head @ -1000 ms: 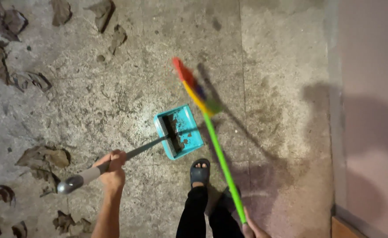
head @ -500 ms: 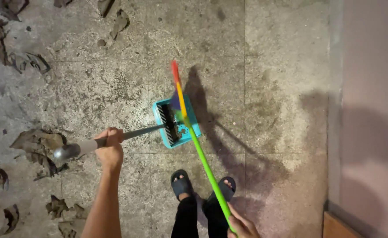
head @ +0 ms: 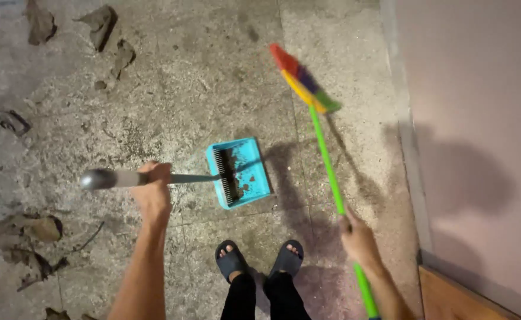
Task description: Sweeping dry leaves and dirt from a concrete floor into a dustpan and emptying it into a collection bag.
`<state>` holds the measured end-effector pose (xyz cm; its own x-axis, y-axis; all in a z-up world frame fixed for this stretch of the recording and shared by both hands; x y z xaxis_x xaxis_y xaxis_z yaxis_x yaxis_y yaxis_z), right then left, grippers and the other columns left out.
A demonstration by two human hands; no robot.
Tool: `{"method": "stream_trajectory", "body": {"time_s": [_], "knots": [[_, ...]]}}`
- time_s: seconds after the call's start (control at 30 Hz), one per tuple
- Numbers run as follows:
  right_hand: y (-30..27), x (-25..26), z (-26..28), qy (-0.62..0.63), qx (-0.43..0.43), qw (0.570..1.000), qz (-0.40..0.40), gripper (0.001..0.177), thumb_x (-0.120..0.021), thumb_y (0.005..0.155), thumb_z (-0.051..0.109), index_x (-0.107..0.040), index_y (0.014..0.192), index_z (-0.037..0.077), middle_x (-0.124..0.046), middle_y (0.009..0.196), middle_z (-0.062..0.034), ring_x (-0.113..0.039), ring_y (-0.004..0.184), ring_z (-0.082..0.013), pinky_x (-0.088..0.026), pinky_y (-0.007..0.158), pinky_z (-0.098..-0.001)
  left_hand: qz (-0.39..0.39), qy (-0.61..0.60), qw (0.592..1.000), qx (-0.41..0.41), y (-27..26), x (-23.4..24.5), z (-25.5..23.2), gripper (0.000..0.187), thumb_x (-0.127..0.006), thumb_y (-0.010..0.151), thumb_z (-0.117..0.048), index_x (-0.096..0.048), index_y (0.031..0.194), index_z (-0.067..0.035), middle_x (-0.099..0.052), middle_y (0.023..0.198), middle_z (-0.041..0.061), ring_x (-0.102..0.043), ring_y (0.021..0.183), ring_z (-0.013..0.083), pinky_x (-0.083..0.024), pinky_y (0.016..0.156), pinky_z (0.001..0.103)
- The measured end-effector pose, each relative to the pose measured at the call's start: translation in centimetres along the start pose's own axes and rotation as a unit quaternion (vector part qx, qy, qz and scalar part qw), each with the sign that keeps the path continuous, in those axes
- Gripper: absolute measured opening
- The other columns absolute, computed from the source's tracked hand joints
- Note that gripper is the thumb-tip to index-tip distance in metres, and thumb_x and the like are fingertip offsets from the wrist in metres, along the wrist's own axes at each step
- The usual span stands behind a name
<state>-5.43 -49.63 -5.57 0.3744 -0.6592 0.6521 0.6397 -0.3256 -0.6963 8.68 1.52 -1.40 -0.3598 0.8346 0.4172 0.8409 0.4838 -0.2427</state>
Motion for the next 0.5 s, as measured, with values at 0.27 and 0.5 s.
{"method": "stream_trajectory", "body": {"time_s": [0.27,0.5], "knots": [[18.8,5.7,-16.6,-0.121,-0.040,0.983,-0.135,0.051,-0.050,0.098,0.047,-0.071,0.134,0.020,-0.079,0.107,-0.0211,-0.074,0.101,-0.0412,-0.059,0.091,-0.0513,0.057,-0.038,0.993,-0.093,0.4,-10.9,-5.7,0.037,-0.072,0.083,-0.012,-0.047,0.057,-0.017,-0.041,0.056,-0.005,-0.038,0.057,0.0107,-0.029,0.061,0.027],[17.4,-1.7,-19.4,0.048,-0.044,0.995,-0.073,0.054,-0.055,0.092,0.032,-0.063,0.144,0.020,-0.073,0.122,-0.0256,-0.067,0.116,-0.0454,-0.053,0.101,-0.0553,0.083,-0.677,0.707,0.185,5.0,-20.6,3.5,0.028,-0.064,0.089,-0.004,-0.045,0.069,-0.004,-0.042,0.066,0.003,-0.048,0.066,0.0202,-0.040,0.070,0.041]]}}
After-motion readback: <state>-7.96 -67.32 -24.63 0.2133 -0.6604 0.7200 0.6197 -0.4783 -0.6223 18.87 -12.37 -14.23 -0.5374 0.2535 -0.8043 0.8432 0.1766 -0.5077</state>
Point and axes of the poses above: each hand's wrist, its own y-axis towards the middle knuckle, its own x-axis out of the back of the hand, z = x × y, the point moved 8 cm from there along y, towards the middle knuckle
